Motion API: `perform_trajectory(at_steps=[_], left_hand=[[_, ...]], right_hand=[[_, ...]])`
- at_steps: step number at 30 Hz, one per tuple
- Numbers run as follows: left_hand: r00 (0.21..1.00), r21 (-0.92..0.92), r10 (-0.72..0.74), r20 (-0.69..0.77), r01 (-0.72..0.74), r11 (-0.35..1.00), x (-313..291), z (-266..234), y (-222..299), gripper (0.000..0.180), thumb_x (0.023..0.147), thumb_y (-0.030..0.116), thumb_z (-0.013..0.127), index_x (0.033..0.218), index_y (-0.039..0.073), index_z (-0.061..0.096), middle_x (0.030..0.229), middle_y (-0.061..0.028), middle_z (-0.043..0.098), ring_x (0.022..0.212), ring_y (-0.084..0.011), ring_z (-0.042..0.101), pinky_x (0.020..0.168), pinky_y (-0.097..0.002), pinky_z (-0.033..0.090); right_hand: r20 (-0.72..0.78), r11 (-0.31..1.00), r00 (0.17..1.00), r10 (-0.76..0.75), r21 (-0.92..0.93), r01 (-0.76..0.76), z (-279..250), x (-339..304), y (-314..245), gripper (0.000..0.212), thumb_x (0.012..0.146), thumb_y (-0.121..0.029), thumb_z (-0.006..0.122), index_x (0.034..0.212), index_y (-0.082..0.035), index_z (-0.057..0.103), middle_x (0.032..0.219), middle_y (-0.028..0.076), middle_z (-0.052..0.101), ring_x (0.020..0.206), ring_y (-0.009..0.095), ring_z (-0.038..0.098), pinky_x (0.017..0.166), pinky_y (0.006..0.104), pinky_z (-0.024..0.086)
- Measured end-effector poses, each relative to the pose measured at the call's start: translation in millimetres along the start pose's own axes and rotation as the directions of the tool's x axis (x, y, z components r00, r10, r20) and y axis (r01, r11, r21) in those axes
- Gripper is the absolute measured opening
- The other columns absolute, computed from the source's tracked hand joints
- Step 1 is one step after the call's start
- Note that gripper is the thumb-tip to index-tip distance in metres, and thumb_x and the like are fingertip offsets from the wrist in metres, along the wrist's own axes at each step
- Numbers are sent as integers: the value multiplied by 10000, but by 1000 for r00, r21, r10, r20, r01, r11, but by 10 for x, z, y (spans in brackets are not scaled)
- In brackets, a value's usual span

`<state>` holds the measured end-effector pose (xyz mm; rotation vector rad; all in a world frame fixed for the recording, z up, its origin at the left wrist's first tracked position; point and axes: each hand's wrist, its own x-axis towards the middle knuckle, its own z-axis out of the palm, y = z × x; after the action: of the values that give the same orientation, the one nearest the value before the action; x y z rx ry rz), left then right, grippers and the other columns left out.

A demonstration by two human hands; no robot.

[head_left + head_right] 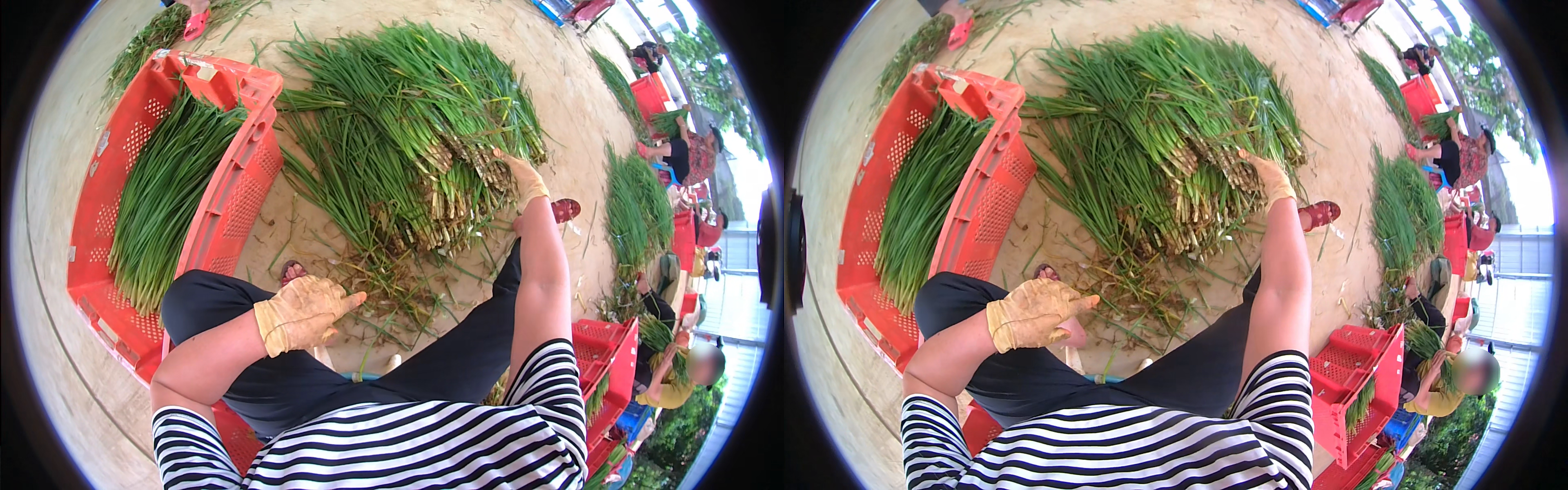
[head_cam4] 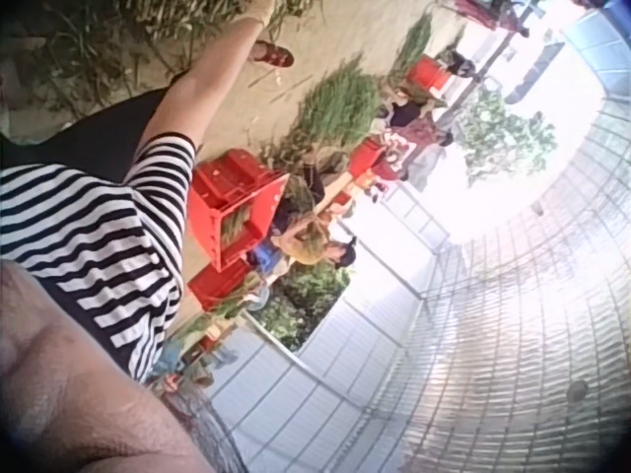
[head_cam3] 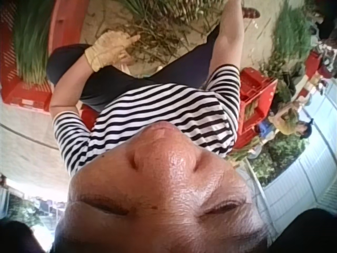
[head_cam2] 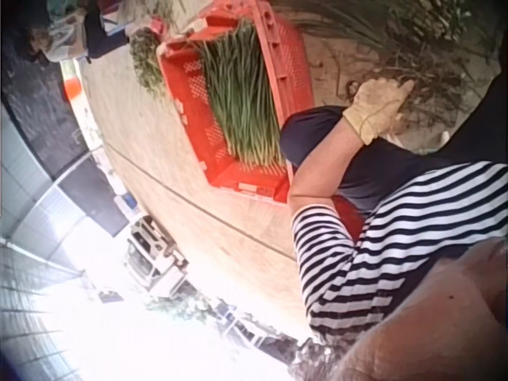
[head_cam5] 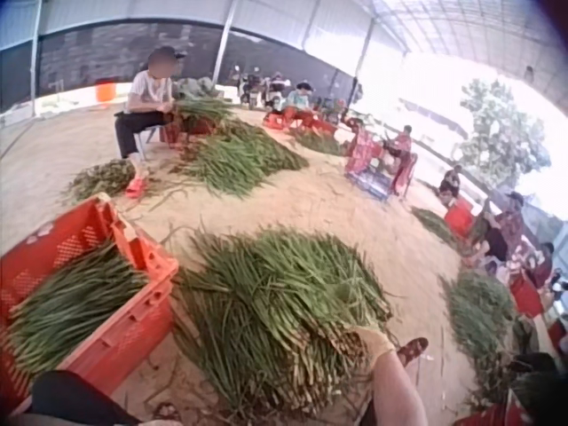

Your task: The person cleans and sorts green stalks by hand, peeling away dry or damaged layers and bundling them together before placing them into a red crate.

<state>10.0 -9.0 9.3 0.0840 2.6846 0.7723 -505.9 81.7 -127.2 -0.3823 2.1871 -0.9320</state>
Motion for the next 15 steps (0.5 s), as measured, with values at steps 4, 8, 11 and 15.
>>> perform_trajectory(at_steps=[4, 8, 11, 15], left_hand=[[999, -1, -28, 20, 28, 1000, -13, 35, 26, 657, 675, 228, 643, 1259, 82, 379, 960, -85, 549, 941, -258, 518, 800, -347, 413], [1000, 50, 7, 30, -8, 999, 41, -31, -7, 659, 676, 235, 644, 1262, 92, 380, 958, -85, 551, 940, -261, 522, 792, -351, 419], [998, 38, -50, 29, 49, 998, -12, 20, 32, 664, 674, 239, 646, 1266, 98, 380, 952, -85, 553, 936, -263, 526, 783, -354, 423], [999, 42, -31, 30, 30, 999, 19, -6, 24, 665, 674, 250, 645, 1266, 99, 382, 949, -83, 555, 936, -262, 527, 783, -355, 421]], right_hand=[[39, 967, 995, -88, -237, 94, 20, -274, -409, 595, 673, -505, 676, 990, -7, 605, 868, 86, 630, 782, 175, 572, 728, 289, 423], [-177, 790, 931, -320, -592, 159, -228, -133, -433, 649, 646, -457, 699, 1061, 24, 569, 977, 175, 610, 918, 276, 573, 806, 353, 415], [-183, 708, 909, -375, -689, 154, 114, -646, -996, 608, 661, -426, 679, 1100, -26, 548, 1021, 192, 590, 977, 314, 552, 849, 362, 405], [-83, 708, 950, -300, -687, 163, 197, -647, -891, 755, 642, -427, 696, 1213, -11, 432, 1094, 195, 555, 1024, 305, 533, 884, 351, 400]])
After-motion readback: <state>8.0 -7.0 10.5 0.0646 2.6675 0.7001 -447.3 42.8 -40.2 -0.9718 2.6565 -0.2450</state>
